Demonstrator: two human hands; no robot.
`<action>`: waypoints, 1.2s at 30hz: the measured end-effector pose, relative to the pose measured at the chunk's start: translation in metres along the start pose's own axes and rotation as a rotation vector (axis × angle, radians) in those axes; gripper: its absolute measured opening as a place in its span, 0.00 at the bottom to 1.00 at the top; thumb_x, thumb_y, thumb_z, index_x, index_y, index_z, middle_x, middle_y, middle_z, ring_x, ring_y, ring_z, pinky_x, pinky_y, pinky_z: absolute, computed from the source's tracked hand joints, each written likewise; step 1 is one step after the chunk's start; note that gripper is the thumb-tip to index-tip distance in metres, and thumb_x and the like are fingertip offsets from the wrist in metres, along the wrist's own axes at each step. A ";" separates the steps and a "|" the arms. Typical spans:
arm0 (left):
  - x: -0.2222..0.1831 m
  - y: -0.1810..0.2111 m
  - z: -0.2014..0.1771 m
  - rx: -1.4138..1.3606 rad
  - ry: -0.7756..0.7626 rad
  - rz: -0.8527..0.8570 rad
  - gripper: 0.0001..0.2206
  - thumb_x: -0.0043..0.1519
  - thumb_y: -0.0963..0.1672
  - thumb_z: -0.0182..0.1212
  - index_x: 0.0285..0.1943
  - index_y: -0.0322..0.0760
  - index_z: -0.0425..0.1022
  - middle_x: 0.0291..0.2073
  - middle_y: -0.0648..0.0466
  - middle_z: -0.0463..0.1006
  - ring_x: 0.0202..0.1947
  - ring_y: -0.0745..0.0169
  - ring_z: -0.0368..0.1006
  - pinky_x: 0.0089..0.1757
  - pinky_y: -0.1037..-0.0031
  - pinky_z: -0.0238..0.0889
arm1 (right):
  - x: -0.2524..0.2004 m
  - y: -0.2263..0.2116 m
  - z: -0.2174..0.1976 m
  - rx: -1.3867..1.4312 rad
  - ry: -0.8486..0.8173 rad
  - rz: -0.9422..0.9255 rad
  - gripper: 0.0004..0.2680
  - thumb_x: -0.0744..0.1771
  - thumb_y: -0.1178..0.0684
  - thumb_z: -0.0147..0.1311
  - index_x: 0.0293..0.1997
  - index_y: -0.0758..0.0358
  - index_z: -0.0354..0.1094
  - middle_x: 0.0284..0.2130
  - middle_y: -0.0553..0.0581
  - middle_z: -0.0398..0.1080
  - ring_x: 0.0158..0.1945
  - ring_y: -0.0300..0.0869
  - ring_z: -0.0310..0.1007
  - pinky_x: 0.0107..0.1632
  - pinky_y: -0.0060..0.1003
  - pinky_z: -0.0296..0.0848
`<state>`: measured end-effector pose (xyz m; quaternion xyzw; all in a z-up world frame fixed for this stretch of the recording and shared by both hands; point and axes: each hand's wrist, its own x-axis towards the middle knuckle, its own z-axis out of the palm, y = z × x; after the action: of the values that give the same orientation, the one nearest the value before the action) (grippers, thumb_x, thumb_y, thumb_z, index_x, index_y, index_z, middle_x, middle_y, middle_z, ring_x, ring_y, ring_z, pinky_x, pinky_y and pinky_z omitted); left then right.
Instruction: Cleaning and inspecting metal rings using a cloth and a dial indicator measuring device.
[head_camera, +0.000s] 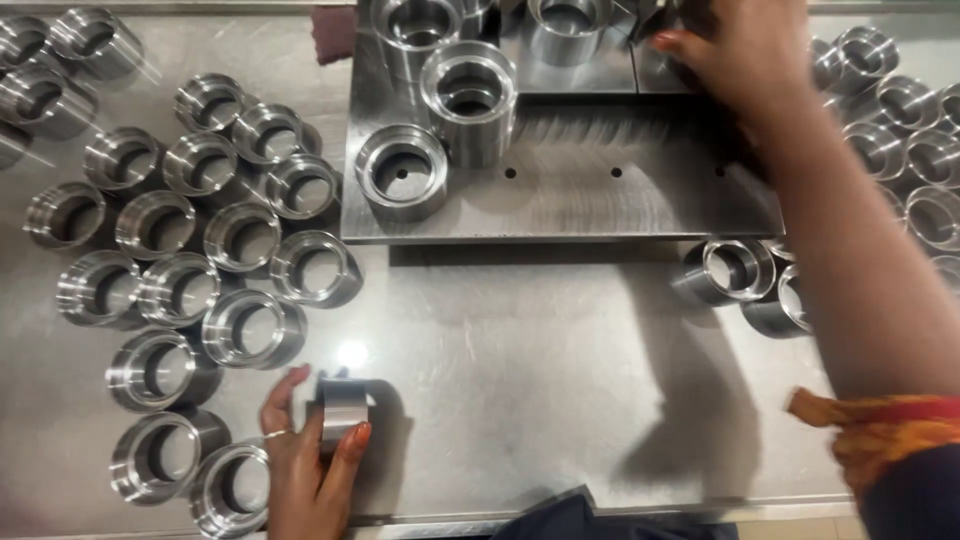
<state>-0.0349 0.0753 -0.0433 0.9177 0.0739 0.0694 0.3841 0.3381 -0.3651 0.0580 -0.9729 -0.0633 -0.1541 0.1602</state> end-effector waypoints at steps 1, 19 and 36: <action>-0.003 -0.005 0.002 0.001 0.006 0.004 0.20 0.56 0.50 0.66 0.48 0.28 0.77 0.71 0.42 0.56 0.71 0.42 0.56 0.62 0.53 0.53 | -0.012 0.019 0.003 0.002 0.007 -0.003 0.21 0.65 0.35 0.66 0.56 0.59 0.70 0.50 0.66 0.69 0.56 0.59 0.62 0.57 0.63 0.61; 0.066 0.118 0.083 -1.026 -0.481 -0.036 0.28 0.48 0.34 0.63 0.62 0.30 0.70 0.67 0.54 0.62 0.55 0.67 0.68 0.49 0.75 0.68 | -0.019 0.057 0.024 -0.454 0.211 -0.452 0.15 0.69 0.40 0.55 0.48 0.63 0.76 0.49 0.58 0.73 0.63 0.50 0.57 0.66 0.54 0.49; 0.063 0.111 0.091 -0.970 -0.480 0.018 0.31 0.49 0.34 0.65 0.65 0.29 0.67 0.66 0.53 0.60 0.55 0.64 0.64 0.50 0.76 0.63 | -0.003 0.020 0.026 -0.667 0.260 -0.325 0.18 0.69 0.33 0.61 0.38 0.60 0.79 0.41 0.59 0.77 0.63 0.55 0.61 0.66 0.64 0.48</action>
<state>0.0523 -0.0529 -0.0229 0.6257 -0.0646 -0.1128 0.7692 0.3457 -0.3751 0.0273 -0.9213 -0.1423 -0.3114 -0.1846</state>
